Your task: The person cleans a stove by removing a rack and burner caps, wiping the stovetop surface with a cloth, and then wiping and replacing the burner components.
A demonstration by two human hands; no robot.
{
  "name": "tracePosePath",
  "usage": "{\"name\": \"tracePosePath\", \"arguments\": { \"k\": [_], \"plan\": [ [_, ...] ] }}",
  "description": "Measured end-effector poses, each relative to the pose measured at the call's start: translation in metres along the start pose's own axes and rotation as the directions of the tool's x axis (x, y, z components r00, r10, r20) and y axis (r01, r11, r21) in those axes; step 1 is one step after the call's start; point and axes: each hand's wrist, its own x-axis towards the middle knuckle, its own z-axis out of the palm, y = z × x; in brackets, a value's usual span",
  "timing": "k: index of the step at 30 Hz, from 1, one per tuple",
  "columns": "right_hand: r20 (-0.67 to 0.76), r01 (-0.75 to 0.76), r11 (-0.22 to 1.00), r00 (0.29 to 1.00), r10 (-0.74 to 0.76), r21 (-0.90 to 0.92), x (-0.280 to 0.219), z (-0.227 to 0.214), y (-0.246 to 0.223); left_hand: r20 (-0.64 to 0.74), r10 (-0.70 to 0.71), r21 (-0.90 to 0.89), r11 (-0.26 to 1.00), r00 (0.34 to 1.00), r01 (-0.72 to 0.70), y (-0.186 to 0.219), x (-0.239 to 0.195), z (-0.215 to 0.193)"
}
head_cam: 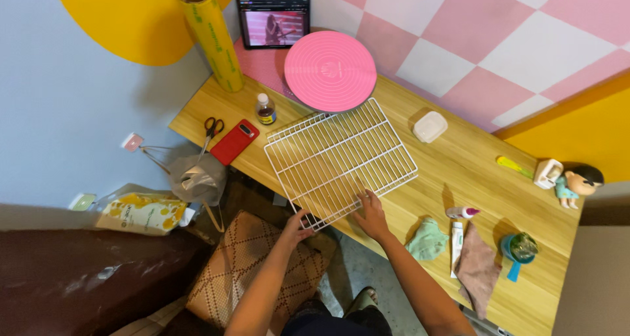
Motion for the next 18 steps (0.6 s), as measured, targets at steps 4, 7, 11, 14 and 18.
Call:
{"name": "tracePosePath", "arguments": {
  "k": [4, 7, 11, 14, 18],
  "plan": [
    [-0.087, 0.05, 0.997, 0.995, -0.045, 0.059, -0.01, -0.002, -0.002, -0.004, 0.076, 0.046, 0.996, 0.997, -0.076, -0.011, -0.006, 0.002],
    [-0.137, 0.03, 0.996, 0.99, -0.018, 0.082, -0.021, -0.015, -0.004, -0.065, 0.156, 0.116, 0.982, 0.986, -0.148, -0.013, -0.013, -0.004],
    [-0.282, -0.145, 0.984, 0.944, 0.168, 0.102, -0.042, -0.025, -0.008, -0.118, 0.713, 0.611, 0.601, 0.691, -0.515, -0.02, -0.023, -0.012],
    [-0.38, -0.046, 0.98, 0.917, 0.119, 0.196, -0.062, -0.035, -0.007, 0.082, 0.838, 0.481, 0.441, 0.54, -0.758, -0.023, -0.027, -0.006],
    [-0.424, 0.043, 0.965, 0.903, 0.072, 0.257, -0.099, -0.063, 0.006, 0.141, 0.878, 0.361, 0.385, 0.458, -0.849, -0.019, -0.028, 0.025]
  ]
}}
